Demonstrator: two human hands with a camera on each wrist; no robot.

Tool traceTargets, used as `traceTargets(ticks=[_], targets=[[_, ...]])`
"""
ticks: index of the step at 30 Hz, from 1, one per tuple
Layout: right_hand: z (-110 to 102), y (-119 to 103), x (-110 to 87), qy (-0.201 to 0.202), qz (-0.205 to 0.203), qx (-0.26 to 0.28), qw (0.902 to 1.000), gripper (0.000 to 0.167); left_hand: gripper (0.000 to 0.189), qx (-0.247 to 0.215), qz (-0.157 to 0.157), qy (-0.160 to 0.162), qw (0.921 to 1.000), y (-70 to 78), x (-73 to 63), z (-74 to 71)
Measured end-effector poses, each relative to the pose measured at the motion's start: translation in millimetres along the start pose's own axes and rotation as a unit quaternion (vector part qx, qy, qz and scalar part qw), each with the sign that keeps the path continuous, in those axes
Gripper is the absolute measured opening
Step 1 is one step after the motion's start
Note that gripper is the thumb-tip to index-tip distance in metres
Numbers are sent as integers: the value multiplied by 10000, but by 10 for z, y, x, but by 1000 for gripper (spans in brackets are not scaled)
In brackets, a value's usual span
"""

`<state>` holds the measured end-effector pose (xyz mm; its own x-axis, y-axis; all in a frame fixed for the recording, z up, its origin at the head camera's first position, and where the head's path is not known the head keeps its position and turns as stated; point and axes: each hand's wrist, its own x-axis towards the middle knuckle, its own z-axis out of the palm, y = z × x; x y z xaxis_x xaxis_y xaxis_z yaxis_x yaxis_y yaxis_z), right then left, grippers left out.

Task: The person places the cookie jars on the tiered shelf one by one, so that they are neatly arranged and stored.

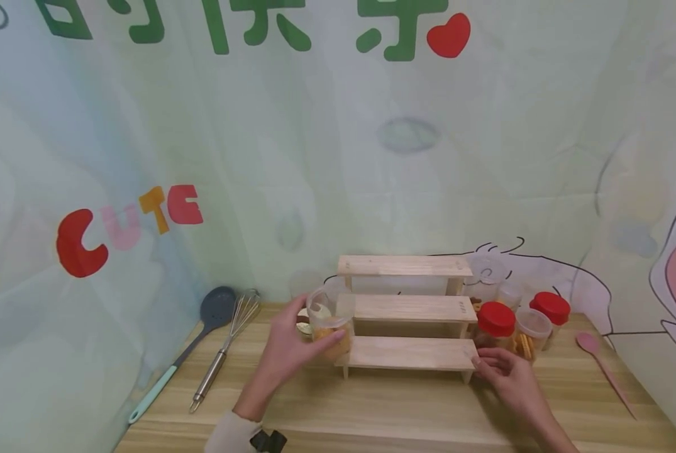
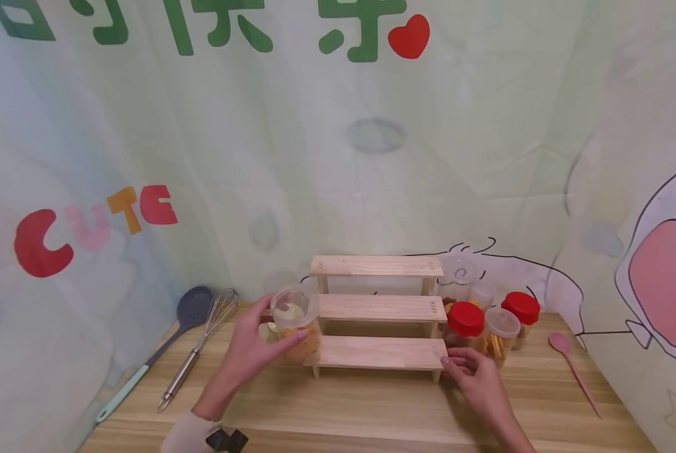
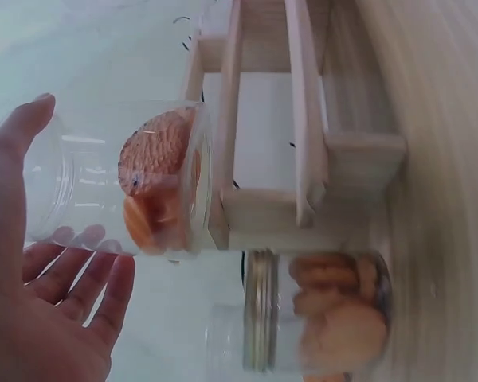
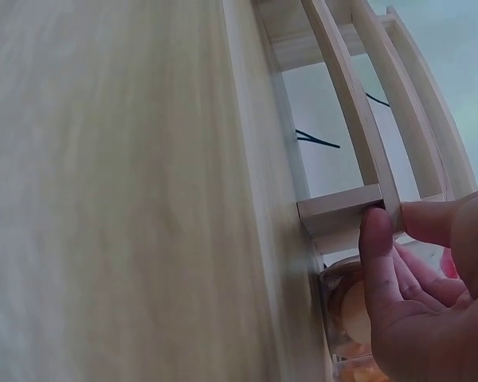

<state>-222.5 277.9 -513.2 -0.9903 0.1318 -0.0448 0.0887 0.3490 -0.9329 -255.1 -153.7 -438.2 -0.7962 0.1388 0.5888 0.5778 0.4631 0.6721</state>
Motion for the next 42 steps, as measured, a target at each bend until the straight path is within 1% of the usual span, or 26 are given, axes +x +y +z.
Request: traceTargets(ticks=[5,8,10,14,19,21,25,28,32,35,39,42], targets=[[-15,-16,3,74,-110,-370,9992,46,75,-179,151,132,9996,143,186,167],[-10,-26,-4,76,-188,-608,9979,44,74,-300,256,253,9989,197,275,264],[-2,-31,-5,51,-236,-702,9972,43,73,-383,262,292,9985,225,327,325],[13,-48,-4,65,-333,-693,9970,42,73,-578,243,279,9976,294,452,454],[11,-69,-13,161,-467,-695,9964,39,75,-733,174,144,9971,392,640,643],[7,-75,-12,167,-464,-720,9962,38,75,-752,249,93,9968,422,717,718],[3,-84,-2,149,-365,-741,9965,38,73,-780,418,99,9960,478,870,862],[8,-73,5,139,-294,-781,9964,39,76,-744,265,71,9969,517,966,975],[19,-47,-2,198,-214,-868,9958,38,81,-742,-33,-143,9971,578,1081,1123],[28,-44,-1,205,-209,-875,9957,36,81,-823,-91,-215,9963,605,1161,1228],[38,-49,16,197,-209,-854,9959,35,81,-893,-118,-169,9958,621,1253,1390],[33,-49,26,235,-175,-861,9959,34,84,-934,-226,-125,9953,651,1315,1524]])
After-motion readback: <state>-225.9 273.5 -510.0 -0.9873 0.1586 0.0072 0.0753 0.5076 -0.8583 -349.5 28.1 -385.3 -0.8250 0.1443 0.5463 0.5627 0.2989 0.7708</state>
